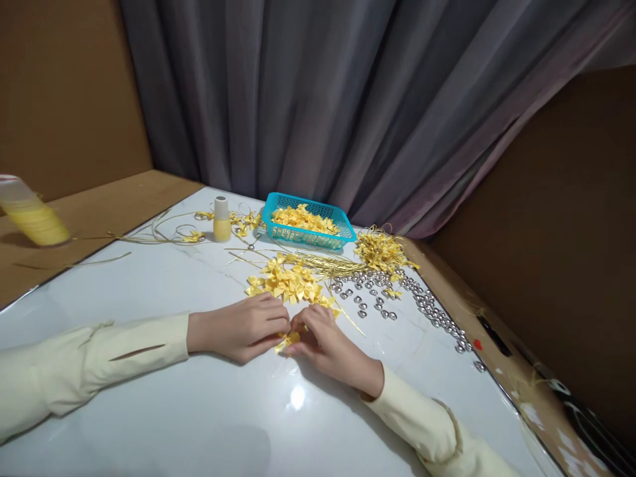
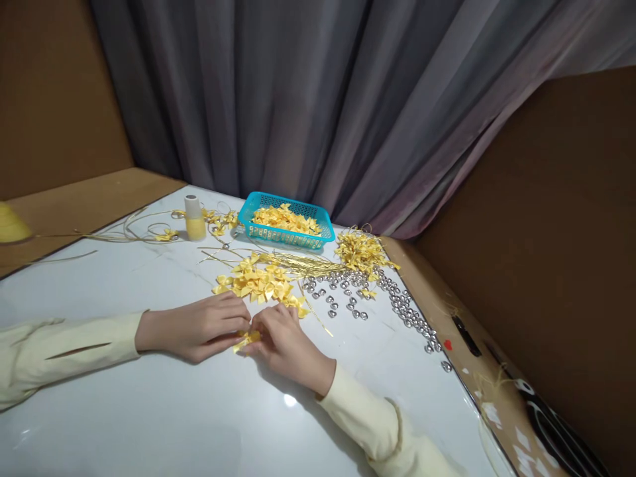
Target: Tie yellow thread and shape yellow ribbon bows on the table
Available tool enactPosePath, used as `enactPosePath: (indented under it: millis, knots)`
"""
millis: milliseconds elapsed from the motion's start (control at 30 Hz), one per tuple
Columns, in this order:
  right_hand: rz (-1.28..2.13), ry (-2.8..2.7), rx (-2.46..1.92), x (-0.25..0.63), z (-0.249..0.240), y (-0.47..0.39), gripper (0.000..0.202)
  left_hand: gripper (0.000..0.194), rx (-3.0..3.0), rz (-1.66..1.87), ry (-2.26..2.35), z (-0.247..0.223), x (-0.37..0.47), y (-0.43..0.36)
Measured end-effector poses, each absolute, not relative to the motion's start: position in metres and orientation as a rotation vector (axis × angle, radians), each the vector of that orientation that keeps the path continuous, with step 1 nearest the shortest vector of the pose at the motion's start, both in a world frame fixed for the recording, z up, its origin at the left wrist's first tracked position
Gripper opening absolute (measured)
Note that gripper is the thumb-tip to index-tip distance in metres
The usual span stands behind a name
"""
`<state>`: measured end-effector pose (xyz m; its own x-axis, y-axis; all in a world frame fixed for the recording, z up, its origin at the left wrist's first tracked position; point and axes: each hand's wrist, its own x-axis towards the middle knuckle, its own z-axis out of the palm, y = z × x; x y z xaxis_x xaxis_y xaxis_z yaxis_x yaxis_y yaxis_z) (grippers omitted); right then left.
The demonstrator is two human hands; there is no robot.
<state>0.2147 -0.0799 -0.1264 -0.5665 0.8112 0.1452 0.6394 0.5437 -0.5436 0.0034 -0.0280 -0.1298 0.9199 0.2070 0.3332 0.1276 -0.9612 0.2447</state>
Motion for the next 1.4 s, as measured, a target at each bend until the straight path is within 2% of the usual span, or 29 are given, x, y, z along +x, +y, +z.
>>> enactPosePath:
  millis: [300,733,1167,1400]
  knots:
    - [0.630,-2.470,-1.228,0.214,-0.124,-0.080,0.019,0.009,2.829,0.543,0.276,-0.129,0.003,-0.028]
    - [0.709,-2.527,-1.375,0.210,-0.114,-0.076,0.032,0.006,2.710,0.407,0.320,-0.124,0.002,-0.027]
    - [0.837,-2.511,-1.252,0.210,-0.113,-0.077,0.020,0.011,2.721,0.412,0.165,-0.127,0.002,-0.026]
    - [1.001,-2.136,-1.166,0.216,-0.118,-0.074,0.016,0.018,2.621,0.463,0.152,-0.125,0.002,-0.025]
